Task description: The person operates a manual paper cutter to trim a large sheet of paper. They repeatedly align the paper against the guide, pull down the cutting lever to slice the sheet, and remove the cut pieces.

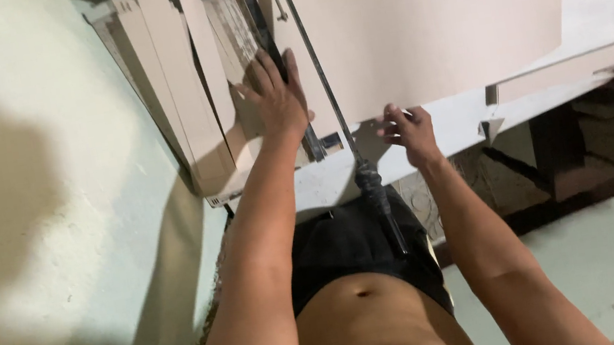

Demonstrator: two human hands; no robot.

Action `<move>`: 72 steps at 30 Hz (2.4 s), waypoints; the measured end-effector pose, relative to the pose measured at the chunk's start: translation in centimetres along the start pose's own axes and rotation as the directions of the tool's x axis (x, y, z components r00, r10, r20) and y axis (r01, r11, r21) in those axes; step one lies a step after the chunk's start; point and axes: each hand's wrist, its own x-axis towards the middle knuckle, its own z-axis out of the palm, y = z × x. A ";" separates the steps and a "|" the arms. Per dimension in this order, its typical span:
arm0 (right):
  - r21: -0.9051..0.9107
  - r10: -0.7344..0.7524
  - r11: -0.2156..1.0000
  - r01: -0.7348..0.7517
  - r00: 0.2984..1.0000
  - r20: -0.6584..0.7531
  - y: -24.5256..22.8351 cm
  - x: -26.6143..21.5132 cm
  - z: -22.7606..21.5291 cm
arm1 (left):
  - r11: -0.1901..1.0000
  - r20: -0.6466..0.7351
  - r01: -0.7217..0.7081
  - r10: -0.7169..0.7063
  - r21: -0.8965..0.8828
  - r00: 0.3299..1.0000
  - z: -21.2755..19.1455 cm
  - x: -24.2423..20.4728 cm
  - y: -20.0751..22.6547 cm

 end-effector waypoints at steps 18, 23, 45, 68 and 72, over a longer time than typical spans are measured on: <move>-0.891 -0.012 0.341 0.301 0.949 0.316 1.8 -12.0 5.5 | 1.000 -0.048 0.021 -0.021 -0.006 0.999 2.2 1.8 0.3; -0.675 0.042 0.698 0.239 0.927 0.372 -14.7 -22.2 3.4 | 0.963 -0.219 -0.235 0.260 0.134 0.940 5.4 2.8 0.3; 0.254 0.020 0.967 -0.007 0.999 -0.050 1.5 -2.6 -4.8 | 0.927 -0.242 -0.342 0.370 0.151 0.897 -1.1 -2.6 -8.6; -0.946 0.079 0.143 0.291 0.949 0.304 -2.2 -14.1 6.8 | 1.000 -0.024 0.024 -0.024 0.009 0.999 1.0 1.4 0.7; -0.847 -0.191 0.301 0.439 0.897 0.398 2.6 -12.0 4.9 | 0.999 -0.062 -0.001 -0.002 -0.050 0.998 2.9 2.2 0.4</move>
